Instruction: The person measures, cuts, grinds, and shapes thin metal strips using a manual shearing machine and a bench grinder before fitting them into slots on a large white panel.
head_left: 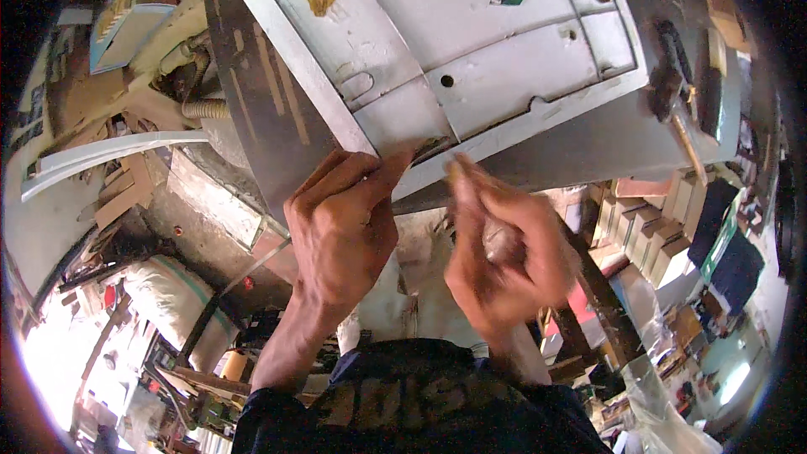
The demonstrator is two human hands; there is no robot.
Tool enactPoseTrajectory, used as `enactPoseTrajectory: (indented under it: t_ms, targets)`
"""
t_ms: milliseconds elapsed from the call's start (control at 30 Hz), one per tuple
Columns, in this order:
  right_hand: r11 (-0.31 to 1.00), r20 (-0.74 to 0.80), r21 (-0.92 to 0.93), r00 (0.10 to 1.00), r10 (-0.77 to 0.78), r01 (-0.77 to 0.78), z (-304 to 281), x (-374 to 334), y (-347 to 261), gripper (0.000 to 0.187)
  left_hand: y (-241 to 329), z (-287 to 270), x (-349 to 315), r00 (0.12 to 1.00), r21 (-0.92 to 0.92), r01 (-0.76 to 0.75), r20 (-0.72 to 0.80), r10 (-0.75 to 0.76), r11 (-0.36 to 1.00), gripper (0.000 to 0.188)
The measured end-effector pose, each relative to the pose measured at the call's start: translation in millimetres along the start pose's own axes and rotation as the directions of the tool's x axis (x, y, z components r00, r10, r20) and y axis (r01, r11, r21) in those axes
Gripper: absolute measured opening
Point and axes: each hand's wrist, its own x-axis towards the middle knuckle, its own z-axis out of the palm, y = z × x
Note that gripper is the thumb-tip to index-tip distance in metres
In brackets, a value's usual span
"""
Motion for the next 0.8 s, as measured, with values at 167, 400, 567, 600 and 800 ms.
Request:
enactPoseTrajectory:
  t_ms: [167,400,567,600,800]
  targets:
    - [0.963,0.121,0.024,0.957,0.265,-0.27,-34,63,36,0.02,20,-9,-3,0.996,-0.017,0.029,-0.08,-0.031,0.999,0.04]
    - [0.992,0.203,-0.105,0.978,-0.053,0.075,-103,84,-27,0.025,116,-93,-2,0.897,-0.485,0.133,-0.312,-0.314,0.864,0.008]
    - [0.933,0.629,0.342,0.765,-0.138,-0.113,-109,37,-128,0.018,154,-119,-50,0.781,-0.896,-0.01,-0.284,-0.556,0.444,0.022]
    - [0.919,0.633,0.37,0.762,-0.141,-0.137,-109,25,-136,0.016,158,-123,-63,0.752,-0.894,-0.005,-0.299,-0.588,0.448,0.023]
    - [0.923,0.794,0.355,0.569,-0.214,-0.148,-125,-10,-204,0.016,183,-165,-172,0.635,-0.834,-0.223,-0.518,-0.573,0.505,0.033]
